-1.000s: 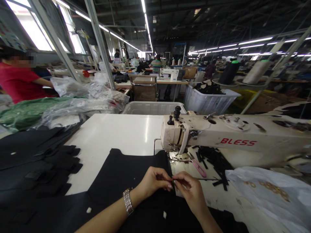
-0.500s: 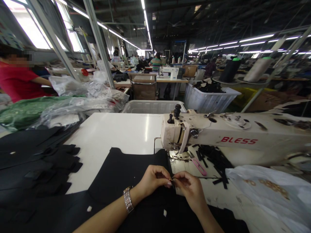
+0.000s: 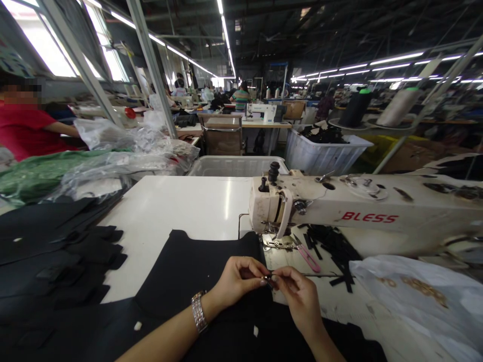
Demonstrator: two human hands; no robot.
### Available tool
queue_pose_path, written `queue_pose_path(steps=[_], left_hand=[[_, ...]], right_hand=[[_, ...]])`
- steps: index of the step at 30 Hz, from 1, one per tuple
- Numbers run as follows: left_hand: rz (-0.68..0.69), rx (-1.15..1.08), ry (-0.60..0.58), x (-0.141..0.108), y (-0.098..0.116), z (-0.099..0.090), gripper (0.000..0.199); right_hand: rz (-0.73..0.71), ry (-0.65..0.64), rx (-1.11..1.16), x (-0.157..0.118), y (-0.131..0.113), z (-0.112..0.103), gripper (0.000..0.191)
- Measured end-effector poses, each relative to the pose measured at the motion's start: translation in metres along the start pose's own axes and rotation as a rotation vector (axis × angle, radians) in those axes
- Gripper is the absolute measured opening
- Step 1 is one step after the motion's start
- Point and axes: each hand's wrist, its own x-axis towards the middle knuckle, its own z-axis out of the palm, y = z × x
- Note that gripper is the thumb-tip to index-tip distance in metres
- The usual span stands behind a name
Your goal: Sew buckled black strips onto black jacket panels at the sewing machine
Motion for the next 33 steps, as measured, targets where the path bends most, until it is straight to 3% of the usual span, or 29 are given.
queue_pose_path(steps=[10,18,28,33], left_hand=[[0.006,0.033,0.0,0.002,-0.0005,0.0002,0.017],[0.068,0.112,0.12,-0.0001,-0.0005,-0.0014,0.024],[0.016,0.119,0.041,-0.0011,0.0021,-0.0007,0.024],[0.068,0.223,0.1,-0.0014,0.0077,0.0022,0.021]], right_hand=[[0.042,0.004,0.037,0.0005,0.0029,0.0035,0.022],[-0.058,-0.103,0.05,-0.0017,0.0014,0.0019,0.014],[-0.14,-0.02,-0.133,-0.0027,0.0019,-0.0015,0.009],[-0.131,-0.031,-0.111,-0.0024,0.0001,-0.0005,0.011]])
